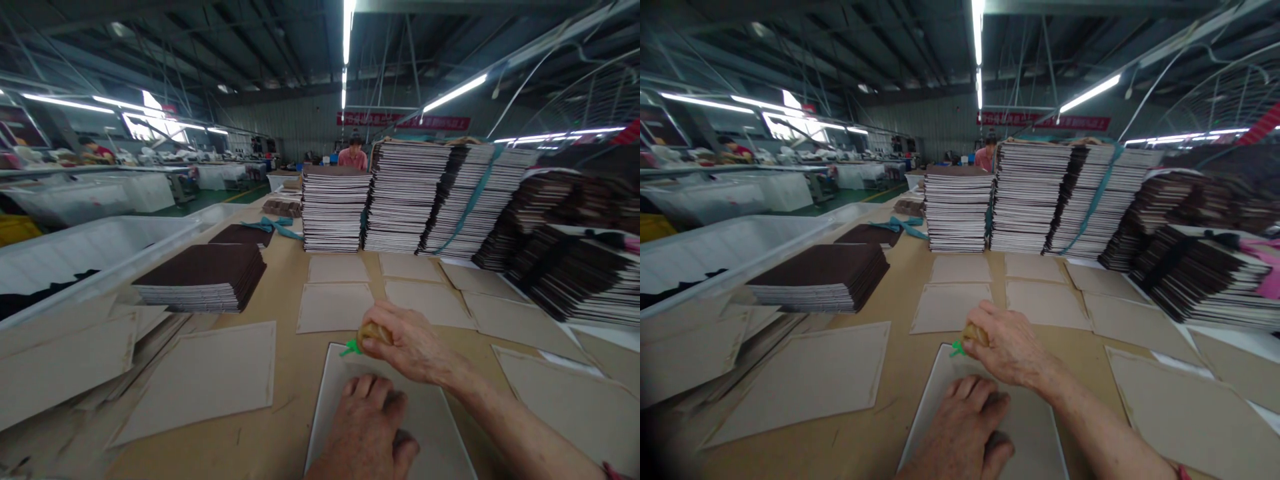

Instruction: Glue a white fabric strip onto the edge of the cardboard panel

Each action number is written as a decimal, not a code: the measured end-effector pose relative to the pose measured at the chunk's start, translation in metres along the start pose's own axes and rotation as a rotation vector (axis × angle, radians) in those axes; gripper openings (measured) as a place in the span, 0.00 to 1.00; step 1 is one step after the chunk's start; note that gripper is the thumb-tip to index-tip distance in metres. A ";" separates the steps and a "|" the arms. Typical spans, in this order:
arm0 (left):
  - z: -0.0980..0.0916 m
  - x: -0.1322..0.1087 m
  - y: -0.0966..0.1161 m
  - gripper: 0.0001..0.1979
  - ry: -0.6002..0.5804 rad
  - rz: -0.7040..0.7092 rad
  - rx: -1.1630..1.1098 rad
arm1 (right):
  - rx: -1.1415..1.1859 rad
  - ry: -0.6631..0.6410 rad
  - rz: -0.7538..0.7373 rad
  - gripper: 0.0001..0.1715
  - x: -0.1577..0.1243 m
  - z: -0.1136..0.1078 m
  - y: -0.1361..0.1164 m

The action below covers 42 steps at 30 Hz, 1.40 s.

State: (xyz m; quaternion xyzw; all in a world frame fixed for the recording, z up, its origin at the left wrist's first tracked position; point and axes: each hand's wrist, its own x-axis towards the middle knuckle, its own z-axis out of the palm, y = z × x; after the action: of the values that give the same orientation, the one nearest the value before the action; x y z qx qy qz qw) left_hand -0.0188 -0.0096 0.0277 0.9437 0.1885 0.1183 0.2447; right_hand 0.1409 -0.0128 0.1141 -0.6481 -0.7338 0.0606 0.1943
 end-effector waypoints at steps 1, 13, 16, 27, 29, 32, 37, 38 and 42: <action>-0.001 0.000 0.001 0.19 -0.001 -0.004 0.001 | 0.002 0.000 -0.002 0.06 0.001 0.001 -0.002; -0.003 -0.001 0.004 0.20 -0.030 -0.010 -0.011 | -0.033 -0.026 0.021 0.08 -0.006 -0.011 0.005; -0.003 -0.001 0.005 0.19 -0.023 -0.009 -0.011 | -0.041 -0.030 0.048 0.08 -0.014 -0.019 0.010; -0.006 -0.001 0.008 0.21 -0.038 -0.030 -0.001 | -0.050 -0.002 0.190 0.05 -0.055 -0.036 0.039; -0.005 -0.001 0.008 0.20 -0.046 -0.040 0.000 | -0.051 0.014 0.220 0.04 -0.064 -0.037 0.046; -0.004 0.000 0.006 0.20 -0.051 -0.044 0.001 | -0.043 0.031 0.260 0.03 -0.077 -0.041 0.055; -0.005 0.001 0.006 0.21 -0.050 -0.053 0.004 | -0.010 0.058 0.342 0.05 -0.097 -0.046 0.066; -0.005 0.001 0.007 0.21 -0.048 -0.054 0.003 | -0.001 0.063 0.356 0.06 -0.101 -0.046 0.069; -0.004 0.000 0.007 0.20 -0.042 -0.045 -0.001 | 0.051 0.082 0.382 0.10 -0.114 -0.047 0.078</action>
State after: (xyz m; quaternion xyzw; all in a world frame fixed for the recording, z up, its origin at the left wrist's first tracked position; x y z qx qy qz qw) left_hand -0.0176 -0.0137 0.0353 0.9414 0.2045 0.0928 0.2518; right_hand 0.2403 -0.1195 0.1072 -0.7724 -0.5872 0.0886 0.2253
